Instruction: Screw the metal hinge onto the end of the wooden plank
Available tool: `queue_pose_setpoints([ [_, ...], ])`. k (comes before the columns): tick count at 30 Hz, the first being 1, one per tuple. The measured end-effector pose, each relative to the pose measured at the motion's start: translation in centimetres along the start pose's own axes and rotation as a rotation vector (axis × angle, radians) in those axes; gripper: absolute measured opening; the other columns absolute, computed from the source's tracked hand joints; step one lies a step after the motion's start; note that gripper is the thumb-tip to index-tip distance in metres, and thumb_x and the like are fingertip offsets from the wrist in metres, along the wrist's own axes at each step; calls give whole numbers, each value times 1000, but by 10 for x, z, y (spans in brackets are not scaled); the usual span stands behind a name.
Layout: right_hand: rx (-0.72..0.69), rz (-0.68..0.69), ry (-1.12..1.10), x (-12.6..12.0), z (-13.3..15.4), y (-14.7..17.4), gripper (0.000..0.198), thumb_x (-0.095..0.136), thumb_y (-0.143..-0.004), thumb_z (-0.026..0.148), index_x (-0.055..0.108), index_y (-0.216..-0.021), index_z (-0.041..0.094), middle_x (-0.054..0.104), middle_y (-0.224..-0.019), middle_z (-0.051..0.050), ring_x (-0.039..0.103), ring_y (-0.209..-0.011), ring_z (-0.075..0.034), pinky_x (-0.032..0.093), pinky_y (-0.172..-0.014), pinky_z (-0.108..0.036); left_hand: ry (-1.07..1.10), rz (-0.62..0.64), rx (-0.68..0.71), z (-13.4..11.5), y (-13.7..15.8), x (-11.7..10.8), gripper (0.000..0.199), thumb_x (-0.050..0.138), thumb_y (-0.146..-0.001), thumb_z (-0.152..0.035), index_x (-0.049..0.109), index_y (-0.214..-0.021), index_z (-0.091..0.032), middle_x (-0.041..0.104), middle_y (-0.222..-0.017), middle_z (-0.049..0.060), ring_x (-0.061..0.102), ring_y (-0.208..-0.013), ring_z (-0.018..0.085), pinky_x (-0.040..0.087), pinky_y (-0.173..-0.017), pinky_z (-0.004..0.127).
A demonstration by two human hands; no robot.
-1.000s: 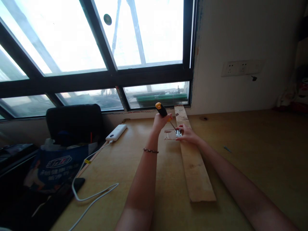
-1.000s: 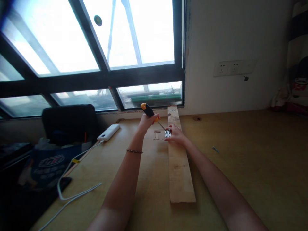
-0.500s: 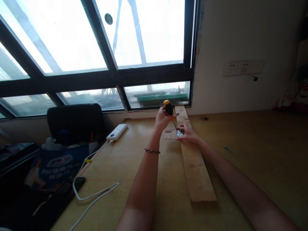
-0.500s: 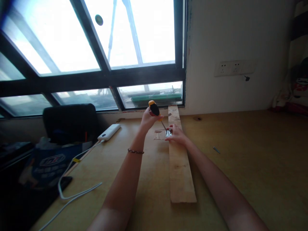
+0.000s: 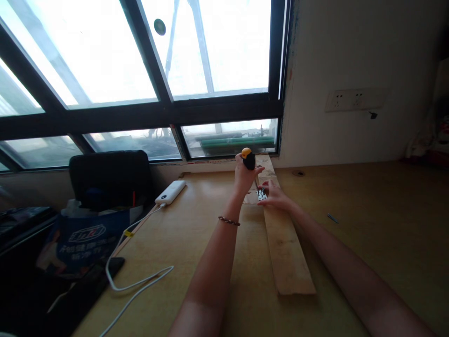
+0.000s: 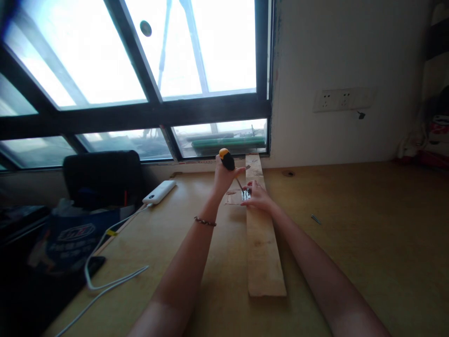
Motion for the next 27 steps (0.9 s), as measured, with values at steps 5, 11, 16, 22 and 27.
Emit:
queue_pose_setpoints([
  [5, 3, 6, -28, 2, -4, -1, 70, 81, -46, 38, 47, -104, 18, 52, -111, -10, 55, -100, -24, 43, -87, -37, -46, -32, -2, 3, -3, -8, 61, 81, -43, -30, 43, -90, -19, 55, -69, -2, 59, -67, 17, 42, -60, 26],
  [11, 9, 16, -9, 3, -5, -1, 73, 80, -47, 40, 49, -109, 15, 49, -113, -11, 54, -102, -25, 42, -90, -36, 163, 110, -53, 6, -1, 2, 54, 77, -49, -26, 45, -91, -18, 64, -74, 2, 63, -72, 18, 47, -64, 28],
  [16, 5, 16, 21, 2, -4, -1, 78, 79, -47, 43, 50, -112, 13, 46, -115, -12, 53, -103, -26, 40, -92, -36, 381, 303, -103, 0, 2, 13, 45, 72, -54, -19, 41, -87, -18, 65, -82, 6, 64, -78, 20, 47, -71, 32],
  [22, -16, 10, 14, 3, -6, -1, 74, 79, -48, 43, 51, -111, 16, 45, -115, -10, 52, -103, -24, 40, -92, -35, 387, 123, -164, 5, 1, 1, 60, 72, -51, -15, 33, -95, -20, 56, -92, 3, 59, -71, 13, 45, -67, 29],
  [27, -19, 13, -7, 4, -7, -1, 71, 79, -48, 42, 53, -109, 17, 44, -115, -9, 51, -103, -24, 39, -93, -35, 363, 37, -224, 10, 2, -2, 65, 80, -42, -18, 37, -91, -19, 47, -75, -5, 50, -61, 7, 41, -57, 22],
])
Point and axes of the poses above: each hand's wrist, its own y-axis away from the middle knuckle, its own x-axis out of the palm, z = x × y, the point moved 7 cm from there along -y, towards the middle knuckle
